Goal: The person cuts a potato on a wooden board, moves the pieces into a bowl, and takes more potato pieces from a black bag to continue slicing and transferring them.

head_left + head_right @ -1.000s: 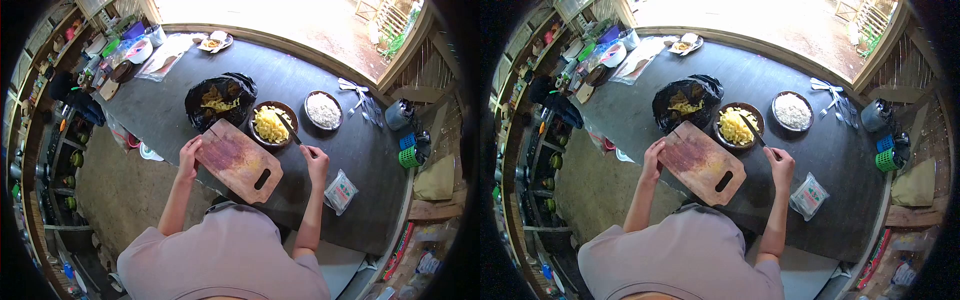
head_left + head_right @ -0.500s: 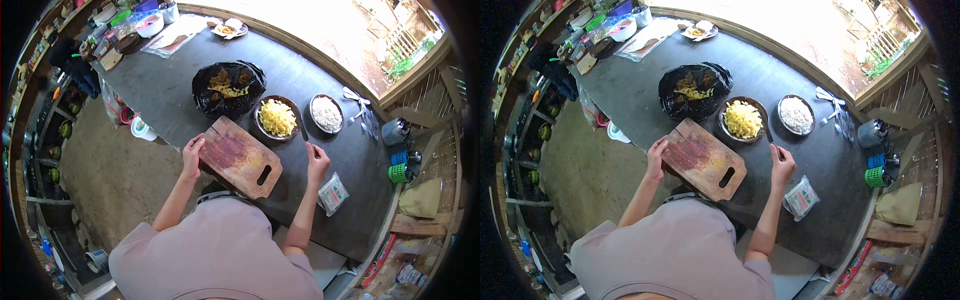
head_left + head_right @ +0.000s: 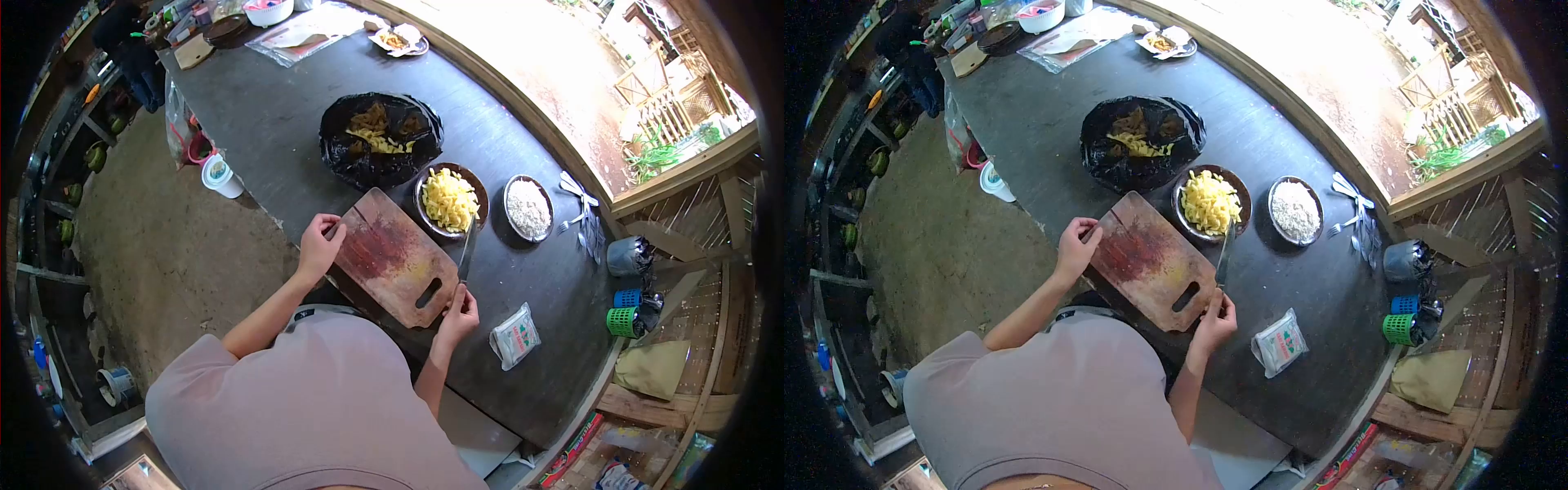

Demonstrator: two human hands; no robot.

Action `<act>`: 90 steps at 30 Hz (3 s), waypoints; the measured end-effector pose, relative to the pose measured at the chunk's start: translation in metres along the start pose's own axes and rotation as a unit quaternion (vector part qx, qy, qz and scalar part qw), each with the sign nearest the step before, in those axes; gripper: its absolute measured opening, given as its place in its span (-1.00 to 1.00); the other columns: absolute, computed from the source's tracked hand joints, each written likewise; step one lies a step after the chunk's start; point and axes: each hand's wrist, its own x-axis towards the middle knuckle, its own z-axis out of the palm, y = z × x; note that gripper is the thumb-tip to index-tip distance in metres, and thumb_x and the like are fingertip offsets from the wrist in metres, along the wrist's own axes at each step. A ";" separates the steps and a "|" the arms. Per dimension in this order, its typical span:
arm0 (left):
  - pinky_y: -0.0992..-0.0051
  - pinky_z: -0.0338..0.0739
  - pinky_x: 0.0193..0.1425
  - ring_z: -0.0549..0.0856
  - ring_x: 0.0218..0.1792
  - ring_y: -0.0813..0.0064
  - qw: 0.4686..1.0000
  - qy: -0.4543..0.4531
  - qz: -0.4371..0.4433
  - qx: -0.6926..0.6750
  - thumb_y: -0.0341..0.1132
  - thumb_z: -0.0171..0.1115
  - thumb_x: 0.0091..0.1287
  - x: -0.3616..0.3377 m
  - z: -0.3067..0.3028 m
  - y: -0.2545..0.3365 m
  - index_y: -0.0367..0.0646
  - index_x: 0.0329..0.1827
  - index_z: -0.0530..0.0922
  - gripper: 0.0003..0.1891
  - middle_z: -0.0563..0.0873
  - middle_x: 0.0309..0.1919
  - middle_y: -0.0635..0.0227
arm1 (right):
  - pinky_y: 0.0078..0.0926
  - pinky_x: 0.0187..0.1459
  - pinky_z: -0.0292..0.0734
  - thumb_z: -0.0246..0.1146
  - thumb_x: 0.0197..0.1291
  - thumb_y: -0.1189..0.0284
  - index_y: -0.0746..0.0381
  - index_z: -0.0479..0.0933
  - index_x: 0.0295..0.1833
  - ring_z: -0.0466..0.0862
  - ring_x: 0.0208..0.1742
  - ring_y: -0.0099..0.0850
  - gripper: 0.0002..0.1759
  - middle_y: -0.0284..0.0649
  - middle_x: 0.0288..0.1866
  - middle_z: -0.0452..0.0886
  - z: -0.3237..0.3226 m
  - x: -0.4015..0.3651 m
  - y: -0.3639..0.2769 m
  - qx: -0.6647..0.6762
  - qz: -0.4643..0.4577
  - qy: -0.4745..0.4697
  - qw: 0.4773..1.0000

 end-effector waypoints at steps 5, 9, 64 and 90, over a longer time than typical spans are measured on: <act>0.35 0.66 0.04 0.77 -0.12 0.31 0.961 0.030 0.177 0.209 -0.37 0.41 0.49 0.001 -0.008 0.009 -0.26 0.08 0.69 -0.79 0.77 -0.01 0.18 | -0.52 -0.15 0.58 0.46 0.51 0.16 0.42 0.69 0.01 0.63 -0.22 -0.56 -0.55 -0.28 -0.20 0.72 0.019 -0.016 -0.004 -0.013 -0.120 0.074 0.990; 0.26 0.65 0.14 0.74 0.00 0.21 0.992 -0.041 0.057 0.108 -0.39 0.43 0.42 0.001 -0.005 0.043 -0.21 0.06 0.73 -0.79 0.77 0.05 0.24 | -0.33 0.09 0.63 0.41 0.55 0.09 0.46 0.65 0.10 0.71 -0.02 -0.39 -0.46 -0.16 -0.05 0.78 0.012 -0.022 -0.006 -0.034 -0.074 0.055 0.995; 0.39 0.69 0.03 0.77 -0.10 0.29 0.896 -0.327 0.299 0.039 -0.44 0.50 0.39 0.091 0.008 0.077 -0.15 0.09 0.84 -0.77 0.82 -0.14 0.25 | -0.40 0.03 0.64 0.51 0.42 0.33 0.31 0.71 0.21 0.73 -0.06 -0.39 -0.62 -0.20 -0.03 0.76 0.069 -0.091 -0.056 -0.133 -0.088 0.064 0.985; 0.19 0.64 0.10 0.73 -0.02 0.08 0.888 -0.359 0.261 0.121 -0.40 0.41 0.43 -0.008 0.032 0.035 -0.25 0.13 0.79 -0.74 0.72 -0.10 0.14 | -0.28 -0.01 0.64 0.41 0.40 0.48 0.12 0.65 0.47 0.68 -0.10 -0.24 -0.47 -0.15 -0.04 0.58 0.014 -0.185 -0.040 -0.236 -0.152 -0.063 0.958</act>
